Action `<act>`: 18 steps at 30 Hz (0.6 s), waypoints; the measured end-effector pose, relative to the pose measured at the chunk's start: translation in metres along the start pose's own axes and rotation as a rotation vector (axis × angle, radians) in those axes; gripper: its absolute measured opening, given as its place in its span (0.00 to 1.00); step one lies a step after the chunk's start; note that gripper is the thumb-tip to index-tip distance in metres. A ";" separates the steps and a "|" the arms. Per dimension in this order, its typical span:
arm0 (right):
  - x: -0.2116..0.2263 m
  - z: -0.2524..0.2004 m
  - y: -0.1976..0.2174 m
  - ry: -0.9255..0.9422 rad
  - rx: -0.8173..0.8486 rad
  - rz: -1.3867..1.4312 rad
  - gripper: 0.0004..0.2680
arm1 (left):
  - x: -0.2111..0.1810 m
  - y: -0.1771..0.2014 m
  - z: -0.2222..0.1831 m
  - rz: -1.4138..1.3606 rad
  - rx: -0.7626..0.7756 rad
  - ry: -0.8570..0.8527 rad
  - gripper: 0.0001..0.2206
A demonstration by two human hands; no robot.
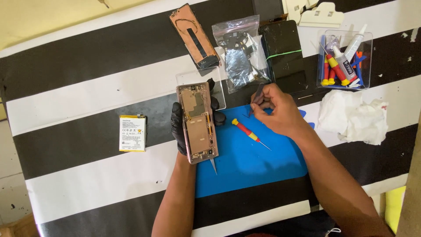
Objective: Inspecting and preparing a mobile phone frame and internal components for repair using tweezers.
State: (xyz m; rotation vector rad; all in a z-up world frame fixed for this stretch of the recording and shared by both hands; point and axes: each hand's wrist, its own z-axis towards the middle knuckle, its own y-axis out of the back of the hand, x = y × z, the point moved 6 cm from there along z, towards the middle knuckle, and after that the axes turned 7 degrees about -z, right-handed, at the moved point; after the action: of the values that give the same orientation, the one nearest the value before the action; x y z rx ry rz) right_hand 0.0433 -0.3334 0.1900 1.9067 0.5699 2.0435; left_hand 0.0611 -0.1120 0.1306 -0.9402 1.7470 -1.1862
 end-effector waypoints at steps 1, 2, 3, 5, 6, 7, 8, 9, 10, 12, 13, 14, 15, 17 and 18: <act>0.001 0.000 -0.002 -0.015 0.013 -0.027 0.08 | 0.000 0.001 0.000 -0.014 0.018 0.007 0.42; -0.001 0.000 -0.002 -0.016 0.014 -0.027 0.08 | -0.001 0.004 0.002 -0.015 0.017 0.006 0.42; -0.003 0.001 -0.001 -0.013 0.018 -0.001 0.08 | -0.001 0.004 0.003 -0.028 0.036 0.013 0.43; -0.006 0.000 -0.002 -0.012 0.014 0.025 0.09 | -0.001 0.007 0.005 -0.039 0.058 0.026 0.44; -0.008 -0.001 -0.003 -0.021 0.015 0.055 0.09 | -0.002 0.007 0.006 -0.052 0.080 0.035 0.44; -0.009 -0.001 -0.004 -0.029 0.016 0.084 0.10 | -0.002 0.007 0.006 -0.064 0.102 0.044 0.45; -0.010 -0.001 -0.006 -0.029 0.016 0.084 0.10 | -0.003 0.008 0.008 -0.065 0.102 0.044 0.45; -0.012 -0.001 -0.008 -0.040 0.019 0.089 0.10 | -0.004 0.009 0.010 -0.078 0.122 0.051 0.46; -0.013 -0.001 -0.010 -0.051 0.023 0.095 0.10 | -0.004 0.009 0.012 -0.091 0.142 0.058 0.46; -0.015 -0.001 -0.010 -0.049 0.022 0.113 0.10 | -0.007 0.012 0.014 -0.104 0.163 0.066 0.47; -0.015 -0.001 -0.010 -0.048 0.021 0.132 0.10 | -0.009 0.013 0.015 -0.118 0.184 0.074 0.48; -0.014 0.000 -0.008 -0.048 0.022 0.133 0.10 | -0.010 0.015 0.016 -0.118 0.183 0.073 0.48; -0.013 0.000 -0.007 -0.063 0.018 0.161 0.10 | -0.011 0.016 0.017 -0.131 0.202 0.079 0.48; -0.013 0.001 -0.006 -0.075 0.019 0.189 0.09 | -0.014 0.019 0.018 -0.144 0.221 0.079 0.49; -0.014 0.001 -0.005 -0.066 0.012 0.167 0.10 | -0.015 0.020 0.019 -0.157 0.240 0.082 0.50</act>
State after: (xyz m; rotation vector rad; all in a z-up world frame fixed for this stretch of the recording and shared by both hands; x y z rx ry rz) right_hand 0.0453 -0.3354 0.1756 2.0839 0.4199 2.0706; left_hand 0.0810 -0.0998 0.1105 -0.9067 1.5720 -1.5184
